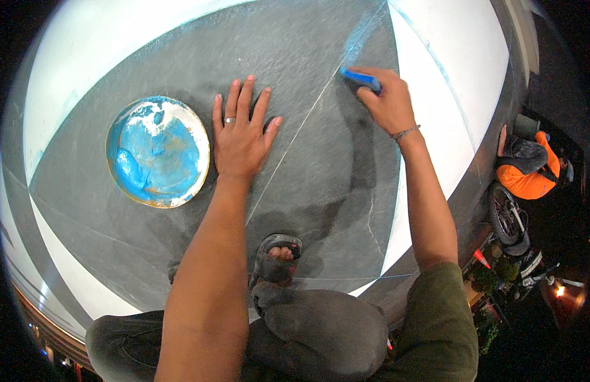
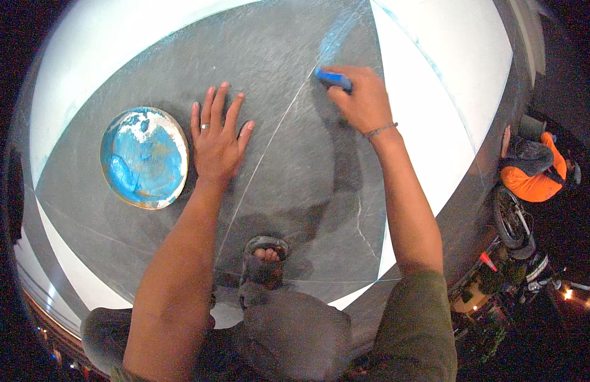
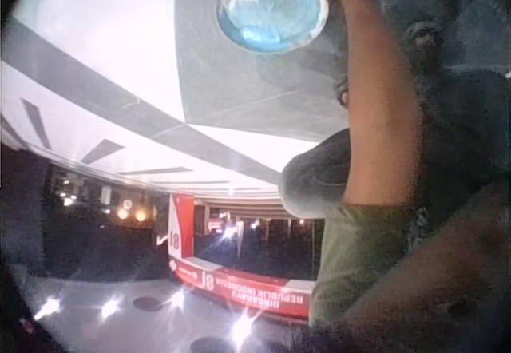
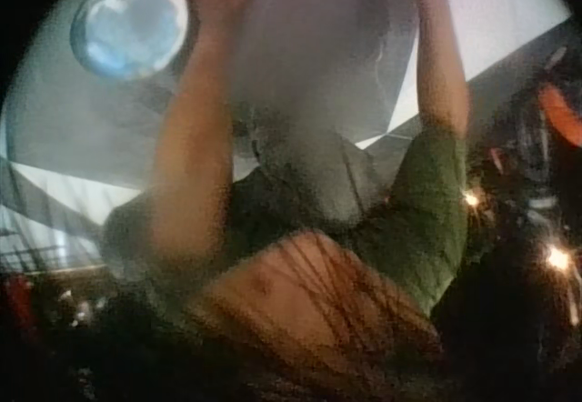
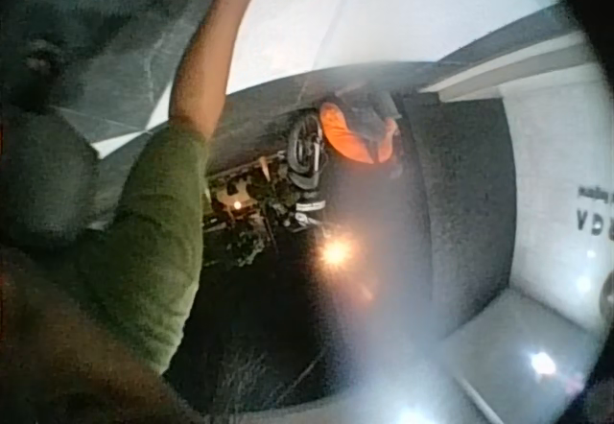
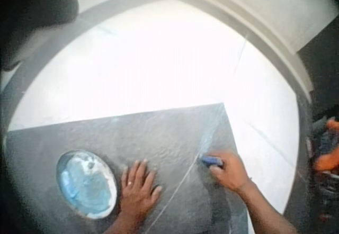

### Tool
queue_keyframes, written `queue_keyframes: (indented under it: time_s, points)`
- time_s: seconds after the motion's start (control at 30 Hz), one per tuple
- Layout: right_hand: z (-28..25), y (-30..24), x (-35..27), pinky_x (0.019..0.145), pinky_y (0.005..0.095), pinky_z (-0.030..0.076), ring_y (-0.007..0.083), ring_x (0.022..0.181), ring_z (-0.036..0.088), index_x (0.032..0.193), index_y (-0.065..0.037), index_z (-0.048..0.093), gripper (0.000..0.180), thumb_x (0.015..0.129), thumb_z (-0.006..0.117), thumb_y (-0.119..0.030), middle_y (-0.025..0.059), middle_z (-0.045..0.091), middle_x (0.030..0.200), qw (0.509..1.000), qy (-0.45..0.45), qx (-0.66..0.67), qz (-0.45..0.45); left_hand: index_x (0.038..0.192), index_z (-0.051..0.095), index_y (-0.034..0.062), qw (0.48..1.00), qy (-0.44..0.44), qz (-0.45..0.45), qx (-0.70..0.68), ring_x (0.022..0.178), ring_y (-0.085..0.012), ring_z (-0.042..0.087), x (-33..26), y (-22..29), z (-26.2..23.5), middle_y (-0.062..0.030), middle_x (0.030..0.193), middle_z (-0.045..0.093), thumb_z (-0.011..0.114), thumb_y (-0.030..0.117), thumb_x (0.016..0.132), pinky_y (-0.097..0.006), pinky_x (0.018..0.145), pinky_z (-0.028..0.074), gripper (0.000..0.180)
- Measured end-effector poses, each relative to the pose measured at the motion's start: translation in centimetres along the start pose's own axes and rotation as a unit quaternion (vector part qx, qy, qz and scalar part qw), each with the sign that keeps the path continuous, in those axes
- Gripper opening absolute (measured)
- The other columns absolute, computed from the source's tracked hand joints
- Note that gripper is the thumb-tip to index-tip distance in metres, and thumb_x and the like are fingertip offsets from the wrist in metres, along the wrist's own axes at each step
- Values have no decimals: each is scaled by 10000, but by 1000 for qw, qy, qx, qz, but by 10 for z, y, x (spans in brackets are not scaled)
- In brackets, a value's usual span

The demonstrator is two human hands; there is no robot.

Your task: The person sits on a tiled floor and uses a blue sponge to apply blue grout from a small bowl into the seams between the tiles. They repeatedly dip the sponge into the bowl and wipe the grout along the tile lines.

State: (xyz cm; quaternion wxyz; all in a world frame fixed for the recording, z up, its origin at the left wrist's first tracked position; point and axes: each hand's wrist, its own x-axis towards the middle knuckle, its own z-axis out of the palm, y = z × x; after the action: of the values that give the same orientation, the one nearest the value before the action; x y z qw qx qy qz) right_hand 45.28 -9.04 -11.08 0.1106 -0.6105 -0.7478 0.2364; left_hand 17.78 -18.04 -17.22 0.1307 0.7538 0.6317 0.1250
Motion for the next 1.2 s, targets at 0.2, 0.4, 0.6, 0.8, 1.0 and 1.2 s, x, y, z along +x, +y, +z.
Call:
queue_keyframes:
  time_s: [0.2, 0.4, 0.6, 0.8, 1.0, 1.2]
  points:
    - [13, 14, 14, 968, 382, 517, 279, 1080, 625, 1287, -168, 715, 581, 728, 777, -22, 19, 706, 1289, 976, 112, -127, -135, 1470, 559, 198, 1000, 18, 9, -12, 1552, -263, 271, 3, 2, 2, -41, 1659, 339, 661, 395, 972, -542, 1261, 206, 545]
    - [20, 2, -14, 940, 374, 533, 279, 1043, 615, 1238, -167, 735, 544, 716, 795, -29, 3, 714, 1239, 982, 30, -155, -101, 1461, 570, 184, 1000, 15, 3, -4, 1549, -268, 276, -2, -4, 1, -47, 1652, 351, 650, 405, 980, -544, 1260, 207, 536]
    - [-20, 45, 44, 868, 477, 557, 392, 941, 705, 1142, -124, 772, 320, 868, 686, -265, 169, 757, 1014, 990, 114, -60, 52, 1457, 579, 218, 1000, 18, 7, 6, 1551, -240, 261, 1, 0, 2, -33, 1644, 361, 636, 485, 972, -545, 1261, 206, 556]
    - [12, 14, 40, 863, 499, 554, 402, 929, 692, 1075, -118, 786, 280, 862, 686, -270, 180, 747, 1008, 997, 35, -70, -25, 1479, 548, 203, 1000, 19, 8, -6, 1555, -248, 261, 0, 0, 5, -31, 1660, 335, 630, 413, 990, -539, 1262, 198, 539]
    - [26, -18, -28, 947, 455, 515, 346, 994, 646, 1145, -135, 768, 335, 815, 717, -158, 111, 737, 1162, 998, 9, 27, -61, 1471, 554, 204, 1000, 25, 5, -7, 1549, -249, 278, 0, -2, 4, -29, 1659, 336, 636, 414, 986, -550, 1257, 206, 535]
    - [30, 1, -12, 953, 383, 508, 312, 1055, 597, 1326, -204, 692, 622, 734, 766, -29, -23, 696, 1302, 973, 132, -127, -139, 1459, 566, 197, 999, 30, 15, -12, 1547, -262, 285, 2, 1, 1, -38, 1652, 351, 643, 397, 987, -550, 1256, 211, 519]
